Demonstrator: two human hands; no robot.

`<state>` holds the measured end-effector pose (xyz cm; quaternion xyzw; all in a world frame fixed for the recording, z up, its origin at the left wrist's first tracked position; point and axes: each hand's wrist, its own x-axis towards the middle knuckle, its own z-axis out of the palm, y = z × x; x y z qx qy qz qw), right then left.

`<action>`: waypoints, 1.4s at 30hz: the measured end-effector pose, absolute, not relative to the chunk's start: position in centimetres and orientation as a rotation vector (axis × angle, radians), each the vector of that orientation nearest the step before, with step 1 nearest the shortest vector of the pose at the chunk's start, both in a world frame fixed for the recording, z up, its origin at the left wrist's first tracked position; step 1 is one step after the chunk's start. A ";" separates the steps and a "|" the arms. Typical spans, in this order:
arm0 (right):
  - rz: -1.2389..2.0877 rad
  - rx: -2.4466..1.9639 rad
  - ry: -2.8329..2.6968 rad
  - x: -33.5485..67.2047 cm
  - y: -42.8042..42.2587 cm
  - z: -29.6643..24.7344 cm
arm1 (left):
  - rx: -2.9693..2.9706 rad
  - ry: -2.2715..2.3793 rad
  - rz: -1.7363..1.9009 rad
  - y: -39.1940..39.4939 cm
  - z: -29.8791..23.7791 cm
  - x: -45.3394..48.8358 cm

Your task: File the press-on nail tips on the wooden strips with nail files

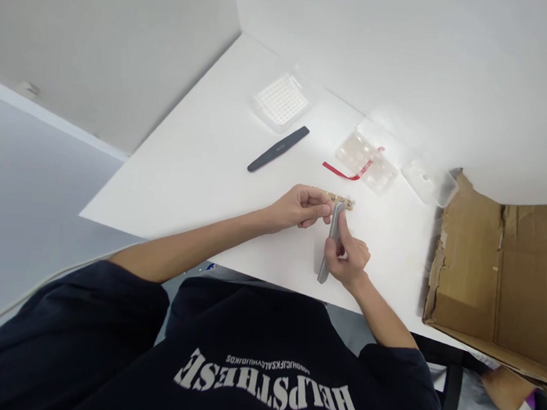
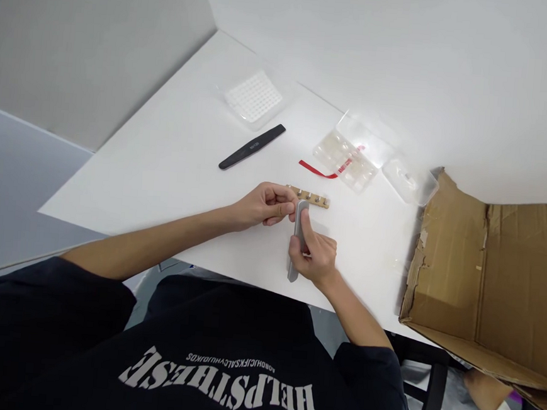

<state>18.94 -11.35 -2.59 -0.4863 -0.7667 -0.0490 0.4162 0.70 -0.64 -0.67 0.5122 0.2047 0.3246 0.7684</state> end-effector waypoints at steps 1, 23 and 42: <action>-0.115 -1.225 -1.931 19.0 -11.3 -2.7 | 1.127 0.432 0.705 -0.7 -0.7 0.7; 0.148 -1.486 -1.698 20.8 -10.3 -1.3 | 1.294 0.453 0.723 -0.6 -0.5 0.7; -0.010 -1.242 -1.904 19.3 -10.6 -2.3 | 1.660 0.622 0.828 -1.3 0.5 0.1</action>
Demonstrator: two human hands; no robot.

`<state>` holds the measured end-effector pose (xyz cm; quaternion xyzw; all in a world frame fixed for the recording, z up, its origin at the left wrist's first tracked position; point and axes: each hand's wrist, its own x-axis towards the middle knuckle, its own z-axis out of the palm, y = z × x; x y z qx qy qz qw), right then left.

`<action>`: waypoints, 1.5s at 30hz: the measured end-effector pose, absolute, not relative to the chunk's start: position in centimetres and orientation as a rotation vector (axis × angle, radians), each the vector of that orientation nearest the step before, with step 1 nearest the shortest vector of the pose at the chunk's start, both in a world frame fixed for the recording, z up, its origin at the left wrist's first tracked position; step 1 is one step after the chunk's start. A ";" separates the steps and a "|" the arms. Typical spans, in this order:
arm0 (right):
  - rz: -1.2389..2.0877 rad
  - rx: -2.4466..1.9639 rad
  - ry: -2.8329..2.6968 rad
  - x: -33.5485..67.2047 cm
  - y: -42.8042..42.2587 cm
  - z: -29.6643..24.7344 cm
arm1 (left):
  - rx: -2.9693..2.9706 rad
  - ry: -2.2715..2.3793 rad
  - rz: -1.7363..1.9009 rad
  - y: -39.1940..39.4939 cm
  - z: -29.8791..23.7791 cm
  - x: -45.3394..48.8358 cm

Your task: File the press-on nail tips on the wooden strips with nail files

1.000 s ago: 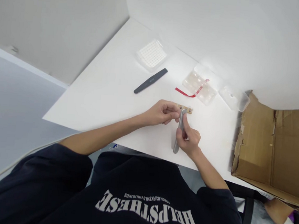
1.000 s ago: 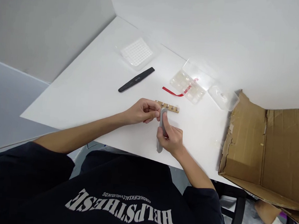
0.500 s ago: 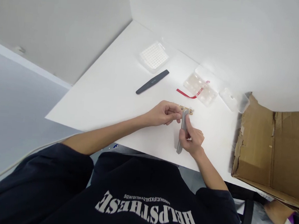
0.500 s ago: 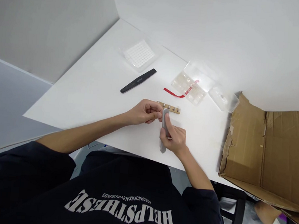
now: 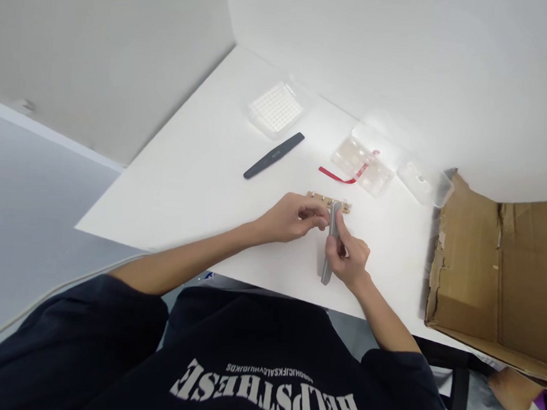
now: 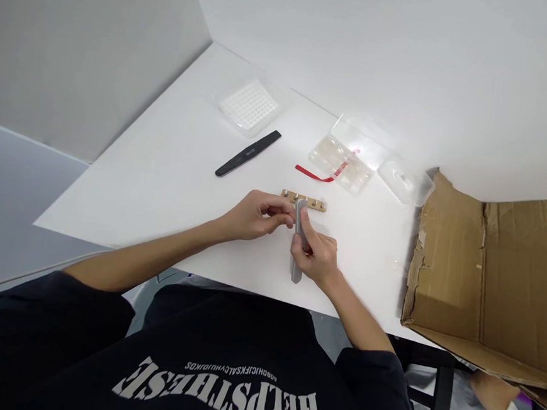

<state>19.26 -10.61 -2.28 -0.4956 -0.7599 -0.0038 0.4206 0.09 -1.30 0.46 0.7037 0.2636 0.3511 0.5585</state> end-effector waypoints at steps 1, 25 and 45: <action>-0.009 -1.242 -1.908 19.2 -10.6 -2.3 | 1.661 0.627 0.840 -1.3 0.5 0.1; 0.834 -1.381 -1.351 19.6 -10.2 -1.0 | 1.296 0.505 0.557 -0.1 -0.9 0.1; 0.738 -1.420 -1.569 19.1 -10.4 -0.3 | 1.245 0.424 0.397 0.0 -0.8 -0.3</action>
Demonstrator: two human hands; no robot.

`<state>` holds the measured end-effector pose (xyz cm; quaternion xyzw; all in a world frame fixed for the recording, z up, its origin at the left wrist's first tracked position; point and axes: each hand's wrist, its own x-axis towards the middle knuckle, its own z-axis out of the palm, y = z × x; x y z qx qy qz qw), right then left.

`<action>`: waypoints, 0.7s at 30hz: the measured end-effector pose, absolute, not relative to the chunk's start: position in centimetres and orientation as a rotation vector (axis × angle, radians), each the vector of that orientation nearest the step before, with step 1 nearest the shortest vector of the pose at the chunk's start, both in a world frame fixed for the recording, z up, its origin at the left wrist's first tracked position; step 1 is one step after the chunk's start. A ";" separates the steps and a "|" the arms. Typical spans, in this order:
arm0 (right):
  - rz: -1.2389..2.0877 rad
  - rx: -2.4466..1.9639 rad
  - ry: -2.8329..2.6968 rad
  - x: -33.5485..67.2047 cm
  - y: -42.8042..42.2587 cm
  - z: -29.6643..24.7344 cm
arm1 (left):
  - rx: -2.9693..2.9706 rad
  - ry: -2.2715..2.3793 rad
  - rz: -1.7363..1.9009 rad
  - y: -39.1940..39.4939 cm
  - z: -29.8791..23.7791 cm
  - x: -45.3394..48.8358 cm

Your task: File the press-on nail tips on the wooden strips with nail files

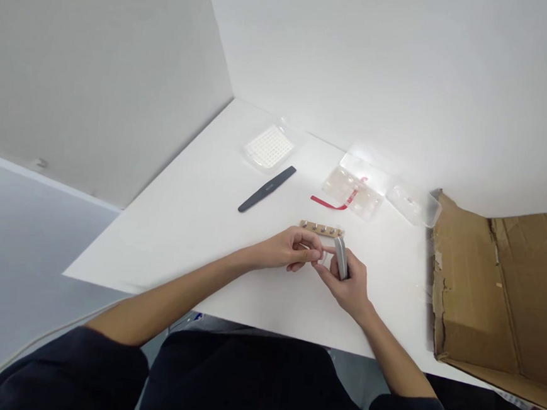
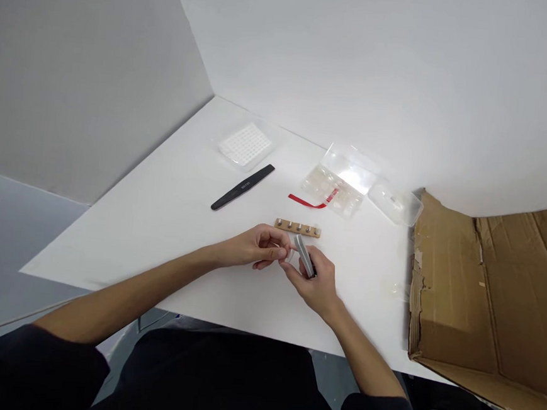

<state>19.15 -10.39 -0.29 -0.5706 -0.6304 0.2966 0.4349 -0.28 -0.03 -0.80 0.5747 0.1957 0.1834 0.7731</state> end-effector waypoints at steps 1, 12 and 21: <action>0.731 -1.416 -1.558 19.2 -10.4 -0.4 | 1.242 0.429 0.403 -0.1 -0.8 -0.3; 0.737 -1.420 -1.301 18.3 -10.5 -1.0 | 1.075 0.491 0.437 -0.9 -1.3 0.4; 0.556 -1.422 -1.327 18.1 -10.8 -1.6 | 0.970 0.400 0.427 -1.7 -1.7 0.8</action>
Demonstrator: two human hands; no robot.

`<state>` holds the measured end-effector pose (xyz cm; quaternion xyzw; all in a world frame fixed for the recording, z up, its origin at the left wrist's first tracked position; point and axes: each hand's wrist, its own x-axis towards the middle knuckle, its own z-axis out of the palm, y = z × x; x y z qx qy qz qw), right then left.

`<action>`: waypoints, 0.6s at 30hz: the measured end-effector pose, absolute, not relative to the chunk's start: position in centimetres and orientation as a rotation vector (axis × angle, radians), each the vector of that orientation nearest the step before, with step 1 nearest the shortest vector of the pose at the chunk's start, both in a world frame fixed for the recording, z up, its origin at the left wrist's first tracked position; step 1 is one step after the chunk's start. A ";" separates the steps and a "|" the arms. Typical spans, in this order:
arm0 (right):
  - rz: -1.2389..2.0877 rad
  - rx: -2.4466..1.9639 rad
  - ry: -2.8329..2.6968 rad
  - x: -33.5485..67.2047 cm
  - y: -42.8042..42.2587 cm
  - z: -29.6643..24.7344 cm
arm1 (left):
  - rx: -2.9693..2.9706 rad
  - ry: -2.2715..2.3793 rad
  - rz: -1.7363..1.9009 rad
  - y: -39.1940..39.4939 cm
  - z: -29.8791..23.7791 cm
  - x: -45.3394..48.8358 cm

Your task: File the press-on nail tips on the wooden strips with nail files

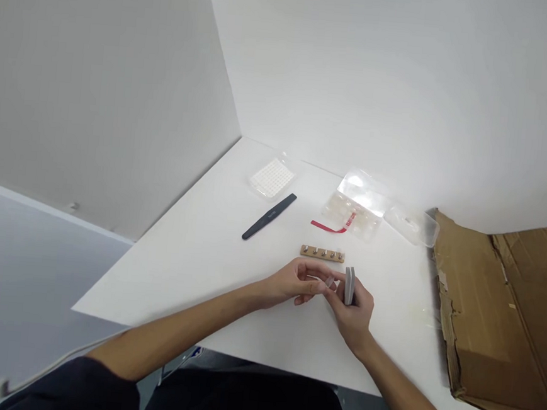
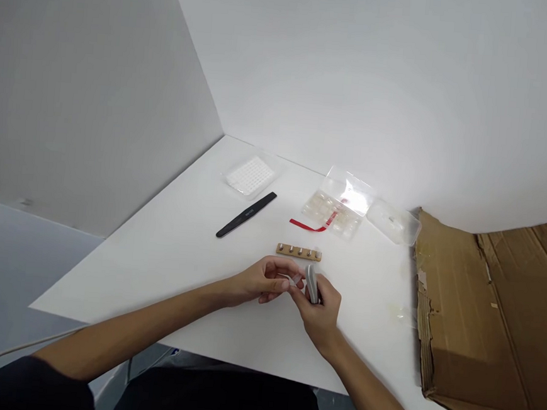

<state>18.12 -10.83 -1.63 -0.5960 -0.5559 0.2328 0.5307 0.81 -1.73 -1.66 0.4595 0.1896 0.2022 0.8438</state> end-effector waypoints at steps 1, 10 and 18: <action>0.509 -1.410 -1.352 18.1 -10.8 -1.5 | 0.959 0.411 0.431 -1.8 -1.7 0.8; 0.134 -1.269 -1.600 18.7 -10.8 -1.7 | 0.909 0.415 0.418 -2.1 -2.2 1.0; 0.004 -1.209 -1.679 18.9 -10.8 -2.1 | 0.931 0.393 0.441 -2.4 -2.4 1.0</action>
